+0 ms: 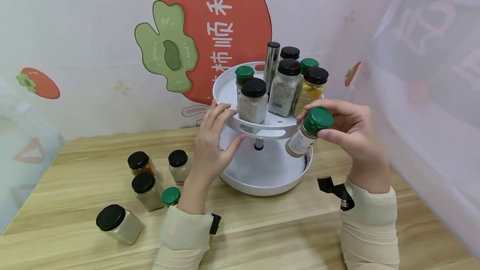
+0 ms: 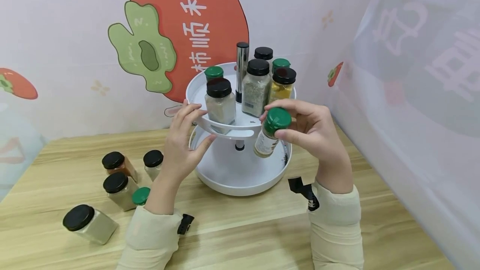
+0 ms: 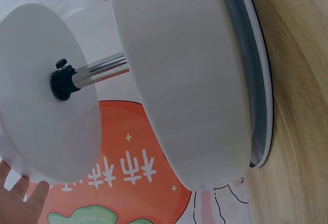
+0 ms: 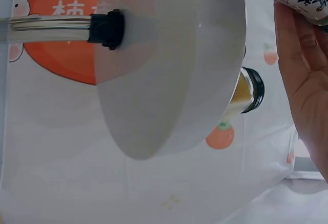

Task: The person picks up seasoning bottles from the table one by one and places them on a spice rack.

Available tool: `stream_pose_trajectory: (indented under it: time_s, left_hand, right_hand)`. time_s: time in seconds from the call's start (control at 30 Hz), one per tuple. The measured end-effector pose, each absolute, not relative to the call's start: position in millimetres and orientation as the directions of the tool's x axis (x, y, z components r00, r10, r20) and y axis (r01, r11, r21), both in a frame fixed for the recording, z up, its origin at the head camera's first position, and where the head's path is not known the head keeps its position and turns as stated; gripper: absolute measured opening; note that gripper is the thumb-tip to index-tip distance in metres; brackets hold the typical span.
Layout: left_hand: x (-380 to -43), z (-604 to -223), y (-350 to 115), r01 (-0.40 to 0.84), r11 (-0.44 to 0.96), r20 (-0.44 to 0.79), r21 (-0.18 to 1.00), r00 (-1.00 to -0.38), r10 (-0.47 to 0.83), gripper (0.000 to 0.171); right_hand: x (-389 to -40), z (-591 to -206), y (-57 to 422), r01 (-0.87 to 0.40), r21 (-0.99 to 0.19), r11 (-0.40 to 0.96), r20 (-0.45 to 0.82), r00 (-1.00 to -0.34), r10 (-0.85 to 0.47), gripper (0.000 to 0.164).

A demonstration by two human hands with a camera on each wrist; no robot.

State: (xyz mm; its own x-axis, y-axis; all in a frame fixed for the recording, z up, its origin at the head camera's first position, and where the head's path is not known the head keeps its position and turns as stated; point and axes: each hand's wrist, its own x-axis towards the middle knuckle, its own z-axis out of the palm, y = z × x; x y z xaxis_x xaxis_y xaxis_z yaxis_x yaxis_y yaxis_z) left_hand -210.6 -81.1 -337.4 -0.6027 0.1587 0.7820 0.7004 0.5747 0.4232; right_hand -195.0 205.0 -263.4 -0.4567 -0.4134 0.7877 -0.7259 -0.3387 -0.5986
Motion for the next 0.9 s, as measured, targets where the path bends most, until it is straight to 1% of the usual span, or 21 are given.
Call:
stream_pose_trajectory:
  time_s: [0.07,0.17,0.33,0.43,0.53,0.6,0.8,0.9]
  left_hand:
    - [-210,-337,-81,0.700,0.575,0.783,0.423,-0.602,0.157,0.054]
    - [-210,-337,-82,0.699,0.580,0.784,0.418,-0.601,0.158,0.054]
    - [-210,-337,-82,0.701,0.582,0.787,0.412,-0.596,0.162,0.053]
    - [-209,-336,-81,0.704,0.580,0.788,0.409,-0.593,0.164,0.053]
    - [-209,-336,-81,0.704,0.581,0.787,0.408,-0.594,0.166,0.053]
    - [-210,-336,-81,0.704,0.581,0.787,0.408,-0.594,0.167,0.053]
    - [-211,-338,-81,0.704,0.584,0.790,0.404,-0.591,0.166,0.053]
    - [-210,-337,-82,0.706,0.581,0.790,0.405,-0.590,0.166,0.053]
  right_hand:
    - [-195,-257,201,-0.725,-0.591,-0.354,0.796,-0.452,-0.402,0.033]
    - [-195,-248,197,-0.722,-0.587,-0.367,0.804,-0.463,-0.375,0.033]
    - [-196,-235,190,-0.713,-0.585,-0.386,0.811,-0.507,-0.292,0.034]
    - [-197,-229,186,-0.723,-0.579,-0.377,0.814,-0.538,-0.220,0.032]
    - [-198,-226,181,-0.752,-0.593,-0.288,0.804,-0.574,-0.155,0.030]
    - [-198,-226,179,-0.765,-0.611,-0.205,0.791,-0.600,-0.122,0.030]
    - [-201,-232,174,-0.768,-0.640,0.003,0.764,-0.638,-0.097,0.031]
    - [-202,-234,171,-0.761,-0.645,0.072,0.755,-0.649,-0.096,0.034]
